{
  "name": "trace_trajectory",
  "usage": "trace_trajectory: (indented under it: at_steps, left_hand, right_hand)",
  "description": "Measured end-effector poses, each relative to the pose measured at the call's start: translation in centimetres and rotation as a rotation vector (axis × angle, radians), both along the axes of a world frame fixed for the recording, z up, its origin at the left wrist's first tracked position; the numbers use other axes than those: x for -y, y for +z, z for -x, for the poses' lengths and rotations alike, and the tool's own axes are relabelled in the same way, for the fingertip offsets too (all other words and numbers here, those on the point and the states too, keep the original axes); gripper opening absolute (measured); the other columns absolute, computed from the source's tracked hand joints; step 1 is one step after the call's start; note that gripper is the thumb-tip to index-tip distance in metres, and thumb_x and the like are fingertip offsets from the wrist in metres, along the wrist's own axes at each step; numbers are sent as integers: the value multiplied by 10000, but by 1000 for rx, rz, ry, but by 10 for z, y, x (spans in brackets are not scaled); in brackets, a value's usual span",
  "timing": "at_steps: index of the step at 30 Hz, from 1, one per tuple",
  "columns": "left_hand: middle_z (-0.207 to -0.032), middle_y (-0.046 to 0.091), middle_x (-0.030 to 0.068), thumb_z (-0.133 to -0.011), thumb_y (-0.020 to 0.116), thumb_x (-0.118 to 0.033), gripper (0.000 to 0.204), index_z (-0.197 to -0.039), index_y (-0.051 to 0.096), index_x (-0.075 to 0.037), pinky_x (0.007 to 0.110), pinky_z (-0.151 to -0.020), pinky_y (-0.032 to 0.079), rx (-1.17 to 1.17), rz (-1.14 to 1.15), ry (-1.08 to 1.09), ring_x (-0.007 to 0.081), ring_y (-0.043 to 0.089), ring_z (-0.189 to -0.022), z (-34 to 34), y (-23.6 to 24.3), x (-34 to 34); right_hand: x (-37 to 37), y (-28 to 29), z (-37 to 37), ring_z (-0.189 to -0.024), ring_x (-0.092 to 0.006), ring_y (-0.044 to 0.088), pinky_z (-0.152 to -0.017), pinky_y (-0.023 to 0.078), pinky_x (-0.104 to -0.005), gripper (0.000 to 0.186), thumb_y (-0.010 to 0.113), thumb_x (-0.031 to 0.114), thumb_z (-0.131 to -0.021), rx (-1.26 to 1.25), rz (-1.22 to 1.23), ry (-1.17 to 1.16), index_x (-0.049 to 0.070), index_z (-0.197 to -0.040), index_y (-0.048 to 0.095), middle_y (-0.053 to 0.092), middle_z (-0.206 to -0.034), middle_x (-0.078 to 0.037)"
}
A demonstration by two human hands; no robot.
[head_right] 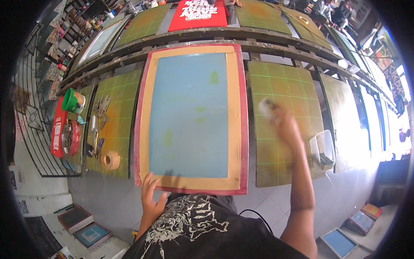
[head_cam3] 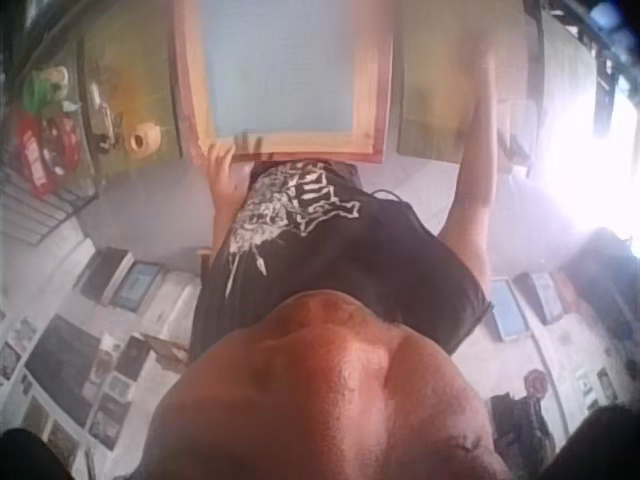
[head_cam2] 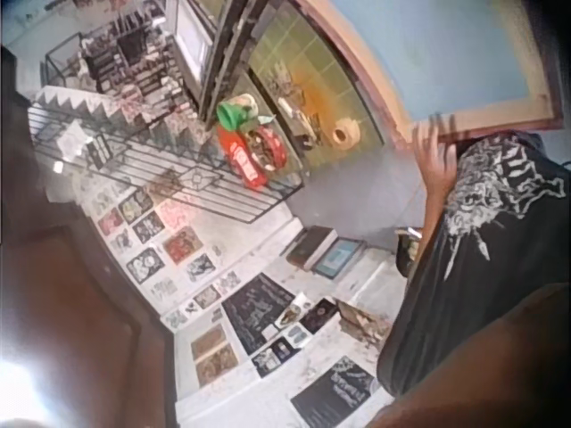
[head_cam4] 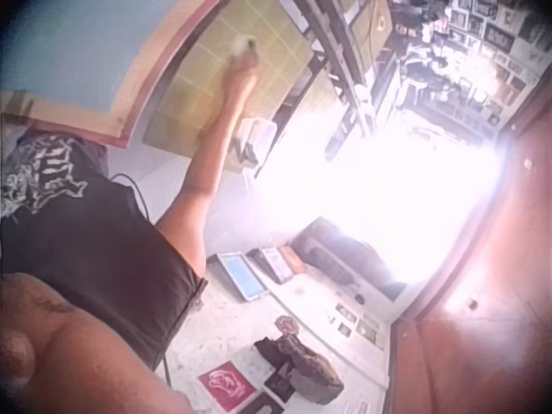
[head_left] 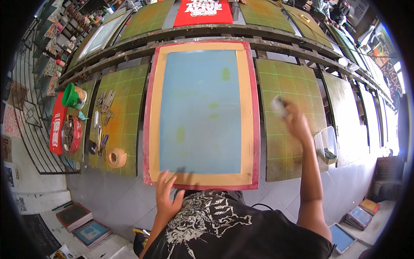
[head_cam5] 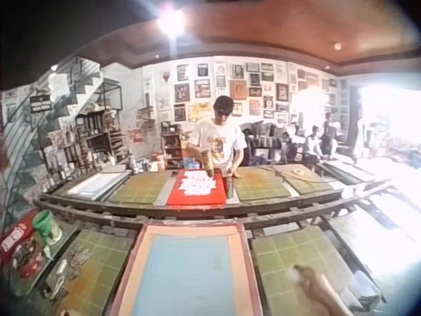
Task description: The person prepares a screen printing frame by applying tape to the inner edges of the frame and using a cloth to wipe the mesh surface before lifting the frame from the station.
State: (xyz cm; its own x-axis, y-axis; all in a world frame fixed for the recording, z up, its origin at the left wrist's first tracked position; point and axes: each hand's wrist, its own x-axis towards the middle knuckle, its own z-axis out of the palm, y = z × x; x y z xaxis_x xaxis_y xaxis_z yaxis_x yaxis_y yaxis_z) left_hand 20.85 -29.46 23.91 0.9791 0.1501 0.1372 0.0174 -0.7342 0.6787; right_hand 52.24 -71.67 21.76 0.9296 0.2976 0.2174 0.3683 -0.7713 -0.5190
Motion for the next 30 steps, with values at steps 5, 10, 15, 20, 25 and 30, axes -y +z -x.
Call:
trace_trajectory:
  at_steps: [5,10,15,20,25,30]
  left_hand:
    - [-1304,549,209,-823,737,-284,532,-1235,561,3,480,-1026,404,45,74,-442,382,513,-1227,-77,69,42]
    - [-1008,616,136,-832,731,-233,333,-1044,605,-9,403,-845,478,-357,223,-401,322,603,-938,-49,80,35]
    - [-811,612,120,-851,704,-161,183,-835,642,10,396,-814,471,-251,309,-479,309,594,-846,-15,54,13]
    - [-718,576,112,-843,701,-132,167,-771,643,6,407,-826,461,-76,284,-442,293,564,-751,2,37,-20]
    - [-716,577,124,-835,703,-133,169,-770,640,9,441,-909,444,-29,276,-373,302,563,-745,21,17,-58]
    - [-766,625,145,-851,670,-116,143,-836,653,26,462,-963,434,-69,314,-372,326,601,-773,42,-2,-88]
  right_hand:
    - [-139,72,135,-1233,-378,529,-973,470,-444,235,707,175,-866,-529,-320,957,82,-1077,665,534,-1369,-166]
    - [-171,68,185,-1231,-370,505,-1022,399,-461,254,713,210,-871,-556,-286,970,62,-1074,675,560,-1289,-180]
    - [-188,43,215,-1312,-335,466,-1104,361,-437,599,764,239,-840,-580,-373,731,18,-1337,516,510,-1382,-215]
    - [-232,-12,240,-1275,-209,495,-1097,383,-364,774,797,130,-806,-1250,-1039,573,-92,-1420,381,528,-1384,-171]
    - [-273,-9,273,-1127,-187,602,-989,482,-336,537,762,70,-848,-1163,-1064,340,-91,-1300,521,630,-1226,-152]
    - [-303,-15,304,-972,-145,644,-892,529,-300,301,745,82,-871,-1038,-1046,190,-60,-1085,587,672,-1020,-96]
